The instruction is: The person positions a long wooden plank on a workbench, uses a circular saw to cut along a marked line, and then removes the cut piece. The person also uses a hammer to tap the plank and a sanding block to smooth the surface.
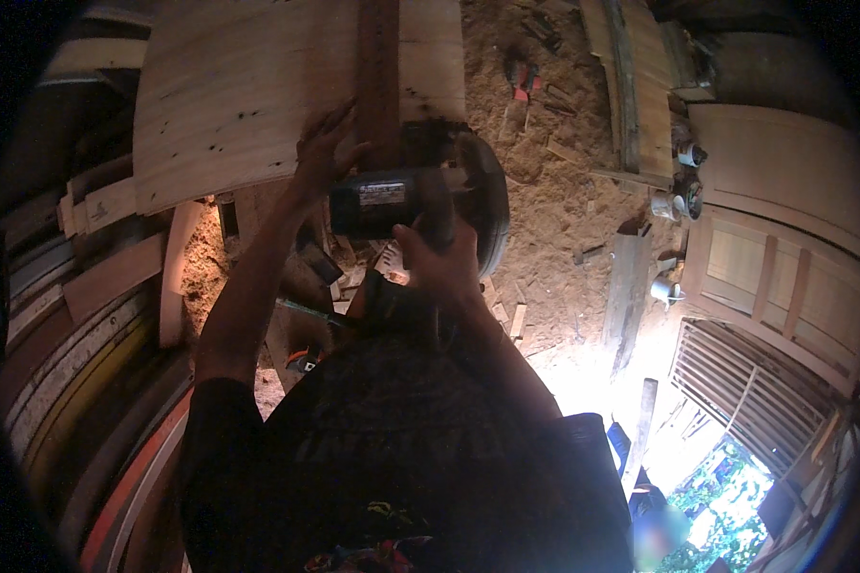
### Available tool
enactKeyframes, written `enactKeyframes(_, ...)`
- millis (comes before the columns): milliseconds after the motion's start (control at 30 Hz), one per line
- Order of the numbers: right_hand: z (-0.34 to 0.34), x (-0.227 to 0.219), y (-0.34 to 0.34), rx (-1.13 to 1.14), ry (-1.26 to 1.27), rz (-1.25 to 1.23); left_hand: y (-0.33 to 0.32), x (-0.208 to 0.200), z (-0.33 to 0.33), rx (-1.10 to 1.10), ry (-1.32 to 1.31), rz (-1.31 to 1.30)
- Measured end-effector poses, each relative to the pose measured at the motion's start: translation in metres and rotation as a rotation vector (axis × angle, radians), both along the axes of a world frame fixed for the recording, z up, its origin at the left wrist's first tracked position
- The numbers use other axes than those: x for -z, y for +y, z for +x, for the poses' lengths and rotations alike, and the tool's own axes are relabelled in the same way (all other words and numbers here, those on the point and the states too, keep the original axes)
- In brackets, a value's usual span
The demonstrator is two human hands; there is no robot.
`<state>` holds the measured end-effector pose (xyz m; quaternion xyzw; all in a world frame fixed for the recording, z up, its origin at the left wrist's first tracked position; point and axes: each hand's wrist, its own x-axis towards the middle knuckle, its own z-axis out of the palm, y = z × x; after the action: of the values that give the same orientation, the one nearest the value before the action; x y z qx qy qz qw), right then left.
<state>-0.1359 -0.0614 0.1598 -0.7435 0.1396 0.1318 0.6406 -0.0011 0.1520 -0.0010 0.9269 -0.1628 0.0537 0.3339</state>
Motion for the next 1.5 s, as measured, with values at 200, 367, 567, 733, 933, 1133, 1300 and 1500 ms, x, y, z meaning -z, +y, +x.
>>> enactKeyframes(200, 0.003, -0.003, 0.001, 0.020, 0.041, 0.020, 0.006, -0.001, 0.001, 0.043, 0.034, -0.084)
enactKeyframes(367, 0.007, -0.005, 0.000, -0.005, 0.036, -0.023, 0.006, 0.001, 0.003, 0.001, 0.149, -0.187)
enactKeyframes(567, 0.012, -0.003, 0.003, 0.029, 0.039, 0.021, 0.001, 0.009, 0.006, -0.058, 0.326, -0.558)
enactKeyframes(733, 0.017, 0.000, 0.000, 0.027, 0.045, -0.009, -0.009, -0.031, 0.006, -0.135, 0.537, -0.716)
enactKeyframes(933, 0.024, 0.005, 0.001, 0.017, -0.004, -0.017, -0.002, -0.014, 0.005, -0.101, 0.596, -0.976)
enactKeyframes(1133, 0.030, 0.006, 0.001, -0.002, -0.012, -0.009, -0.001, -0.018, 0.001, -0.050, 0.577, -1.006)
enactKeyframes(1300, 0.036, 0.000, 0.003, 0.025, -0.003, -0.009, 0.000, -0.018, 0.001, -0.011, 0.525, -0.841)
enactKeyframes(1500, 0.045, -0.002, 0.004, 0.024, 0.000, -0.024, 0.002, -0.014, 0.002, -0.027, 0.544, -0.773)
